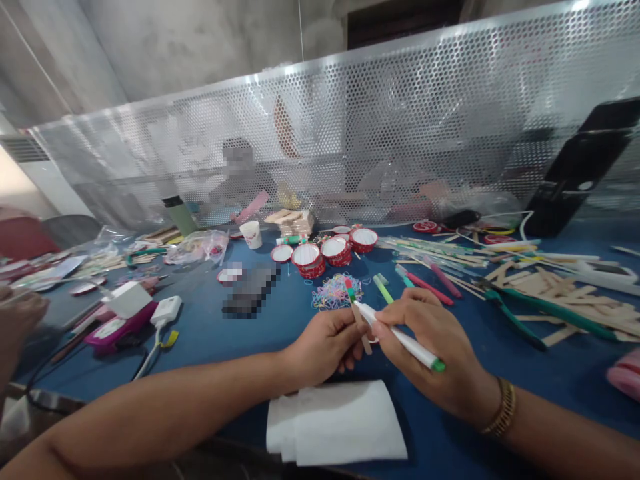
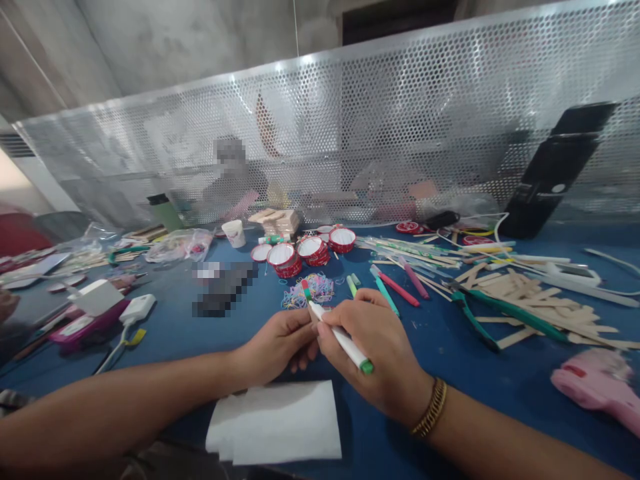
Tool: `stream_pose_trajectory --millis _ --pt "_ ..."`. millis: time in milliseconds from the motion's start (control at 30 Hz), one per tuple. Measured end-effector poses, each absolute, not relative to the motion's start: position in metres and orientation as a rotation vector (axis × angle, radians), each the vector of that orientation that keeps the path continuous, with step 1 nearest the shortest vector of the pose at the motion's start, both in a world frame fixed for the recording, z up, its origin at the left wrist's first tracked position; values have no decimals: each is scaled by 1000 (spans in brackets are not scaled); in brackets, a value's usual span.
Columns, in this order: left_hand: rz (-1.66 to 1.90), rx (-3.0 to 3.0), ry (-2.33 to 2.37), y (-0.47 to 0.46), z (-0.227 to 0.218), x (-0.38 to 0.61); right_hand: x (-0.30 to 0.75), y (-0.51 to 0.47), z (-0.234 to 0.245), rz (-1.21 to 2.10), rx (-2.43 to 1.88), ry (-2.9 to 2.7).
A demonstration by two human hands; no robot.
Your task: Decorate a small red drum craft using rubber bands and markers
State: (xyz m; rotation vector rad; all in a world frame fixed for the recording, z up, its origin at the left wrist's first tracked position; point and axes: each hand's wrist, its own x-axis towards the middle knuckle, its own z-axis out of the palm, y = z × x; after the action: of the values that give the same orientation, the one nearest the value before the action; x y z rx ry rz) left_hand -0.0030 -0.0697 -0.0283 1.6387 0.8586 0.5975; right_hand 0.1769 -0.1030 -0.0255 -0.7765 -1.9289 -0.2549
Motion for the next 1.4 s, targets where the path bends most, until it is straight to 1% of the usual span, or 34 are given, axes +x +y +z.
stream_pose_trajectory --millis 1400 --pt "612 1612 852 -70 -28 -2 177 -103 -25 -256 -774 -1923"
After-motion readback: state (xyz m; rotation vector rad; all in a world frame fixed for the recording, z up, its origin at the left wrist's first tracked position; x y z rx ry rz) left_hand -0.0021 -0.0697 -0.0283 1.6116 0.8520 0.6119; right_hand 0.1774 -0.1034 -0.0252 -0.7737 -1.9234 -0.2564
